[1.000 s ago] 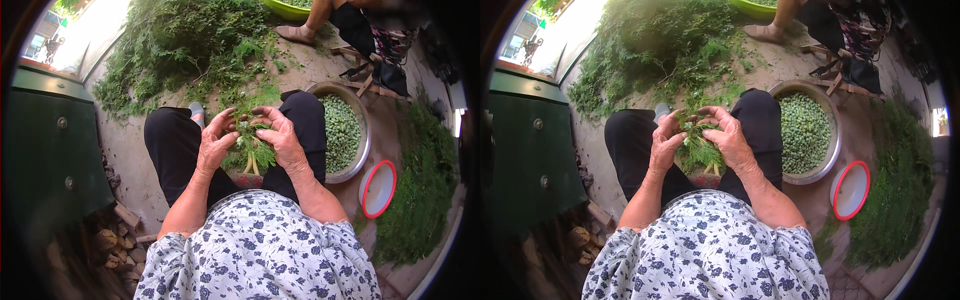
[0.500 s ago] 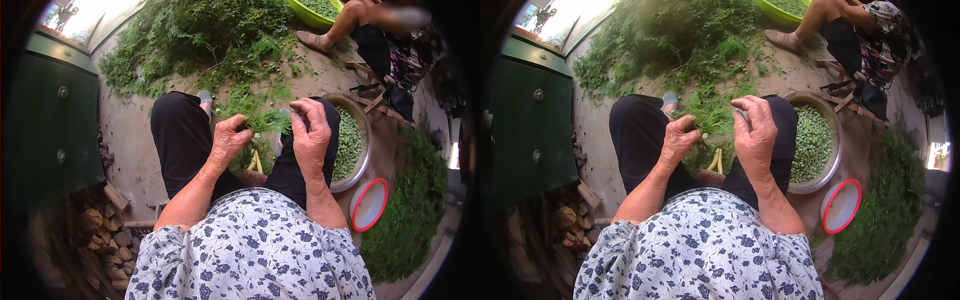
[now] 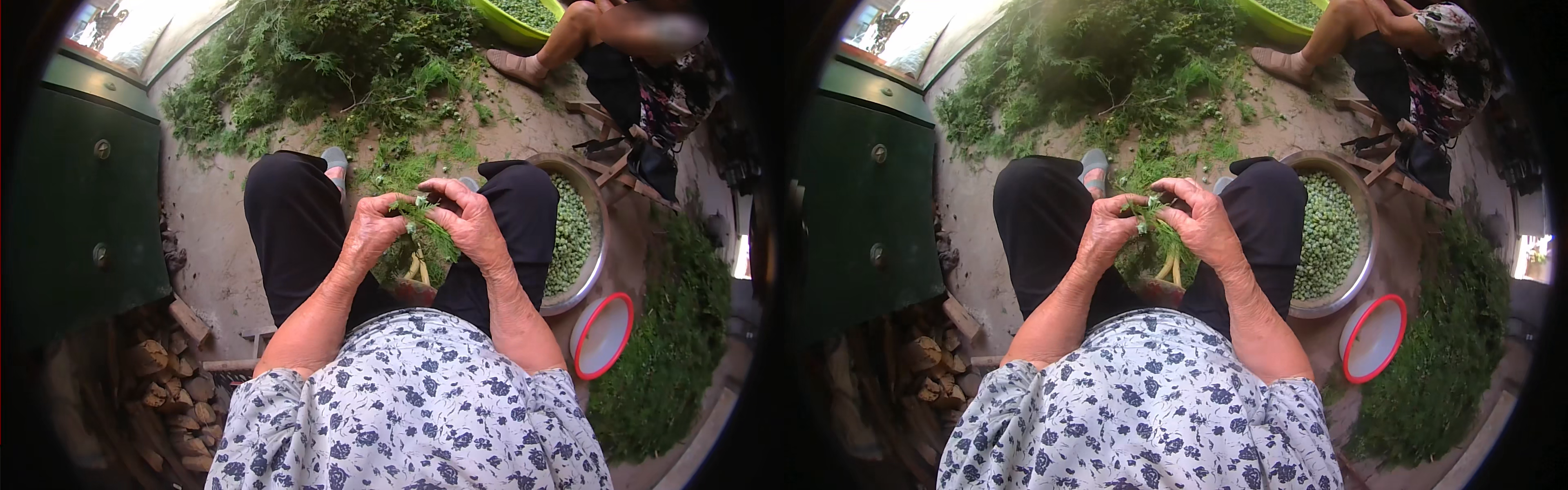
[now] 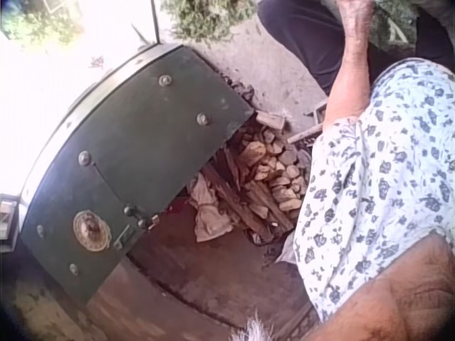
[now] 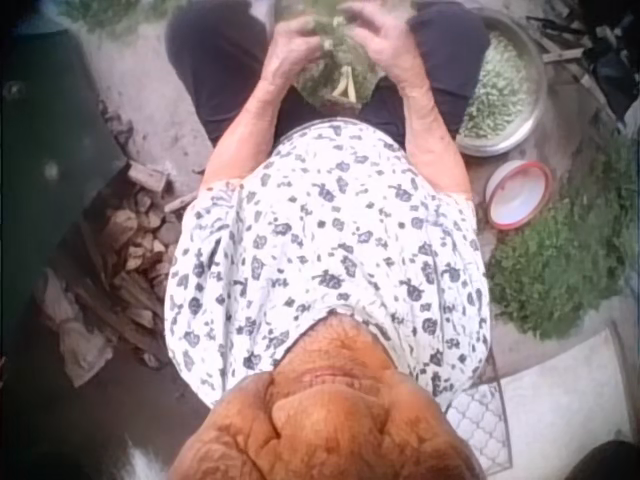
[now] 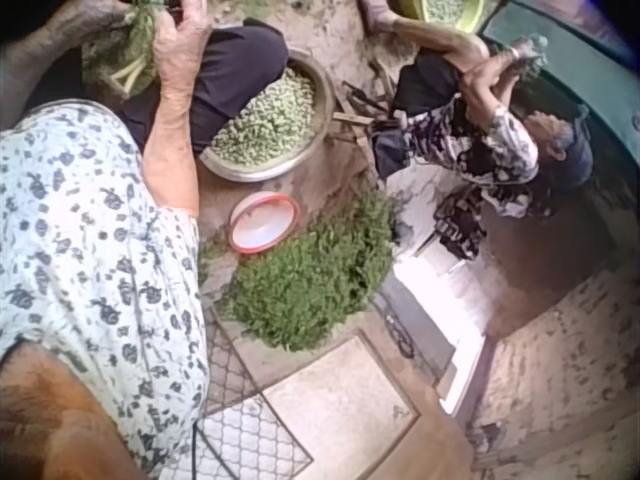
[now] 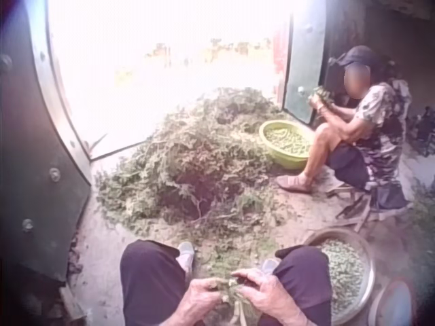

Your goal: Picking small green berries or cones from branches into a basin.

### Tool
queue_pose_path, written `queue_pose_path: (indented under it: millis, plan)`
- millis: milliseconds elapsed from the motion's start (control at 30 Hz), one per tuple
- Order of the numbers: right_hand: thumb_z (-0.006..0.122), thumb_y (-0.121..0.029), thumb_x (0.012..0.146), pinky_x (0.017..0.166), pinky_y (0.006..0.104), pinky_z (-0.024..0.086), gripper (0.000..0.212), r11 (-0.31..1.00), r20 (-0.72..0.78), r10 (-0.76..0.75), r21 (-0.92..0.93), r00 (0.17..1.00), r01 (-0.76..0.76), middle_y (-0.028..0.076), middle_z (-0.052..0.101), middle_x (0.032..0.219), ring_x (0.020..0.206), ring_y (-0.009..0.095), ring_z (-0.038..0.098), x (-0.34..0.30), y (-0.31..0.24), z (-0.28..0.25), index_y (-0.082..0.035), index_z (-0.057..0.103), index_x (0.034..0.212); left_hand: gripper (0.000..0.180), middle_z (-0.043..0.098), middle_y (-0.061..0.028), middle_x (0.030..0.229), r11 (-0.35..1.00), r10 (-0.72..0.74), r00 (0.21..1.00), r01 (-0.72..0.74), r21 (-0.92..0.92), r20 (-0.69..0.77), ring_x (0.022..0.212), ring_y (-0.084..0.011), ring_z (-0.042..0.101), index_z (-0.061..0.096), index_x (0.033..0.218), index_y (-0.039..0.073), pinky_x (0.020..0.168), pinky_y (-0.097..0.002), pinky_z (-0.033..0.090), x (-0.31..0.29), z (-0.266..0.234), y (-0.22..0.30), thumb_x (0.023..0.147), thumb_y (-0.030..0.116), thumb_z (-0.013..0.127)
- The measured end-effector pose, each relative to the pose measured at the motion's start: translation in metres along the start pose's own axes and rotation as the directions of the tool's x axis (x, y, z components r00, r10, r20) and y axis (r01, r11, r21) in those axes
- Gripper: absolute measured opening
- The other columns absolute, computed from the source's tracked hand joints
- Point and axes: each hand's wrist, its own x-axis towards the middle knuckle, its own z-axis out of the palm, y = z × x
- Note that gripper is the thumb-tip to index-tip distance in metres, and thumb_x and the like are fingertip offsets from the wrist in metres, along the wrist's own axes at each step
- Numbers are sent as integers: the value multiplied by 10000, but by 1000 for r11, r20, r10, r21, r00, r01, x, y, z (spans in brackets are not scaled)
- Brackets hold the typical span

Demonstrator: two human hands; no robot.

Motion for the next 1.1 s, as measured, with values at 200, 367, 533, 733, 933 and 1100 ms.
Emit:
queue_pose_path:
  millis: [200,367,533,733,933,1100]
  plan:
    - [569,-26,776,733,270,430,227,977,37,-107,-179,994,112,92,588,883,814,172,558,5,-2,-3,-6,587,1001,206,556,22,641,962,265,964,-265,65,0,576,-44,477,640,935,6,527,-211,398,1,4,-6,744,83,632]
    - [574,-32,772,649,302,456,176,984,-78,-119,-143,990,107,133,592,807,725,245,590,2,10,5,-1,601,944,174,541,1,611,889,402,916,-392,235,9,560,-45,447,643,864,4,513,-229,382,4,5,-8,743,128,653]
    - [596,-38,760,597,354,447,100,908,-295,-278,-391,914,150,151,564,756,686,334,561,1,13,22,8,587,848,124,433,-52,602,764,505,863,-459,454,22,481,-192,443,642,799,79,444,-304,334,7,6,-17,680,91,675]
    - [613,-29,747,582,350,445,104,897,-358,-270,-432,894,98,135,576,751,666,291,577,4,20,20,-2,596,846,127,370,-53,537,881,402,909,-352,317,-107,465,-136,353,564,684,27,445,-295,313,5,13,-8,691,78,680]
    - [564,-84,851,529,227,450,152,866,-345,196,500,918,3,47,560,808,602,115,530,15,0,-6,22,531,954,285,336,-66,477,979,202,926,-178,103,-318,486,-79,298,467,590,-7,438,-287,309,5,11,-8,726,134,674]
    - [636,-58,790,550,206,432,180,726,-221,187,687,957,17,30,532,791,662,104,540,6,-13,-6,-1,543,933,364,317,-72,466,973,206,920,-157,169,-334,476,-93,280,400,550,-7,418,-312,298,13,9,-27,712,151,686]
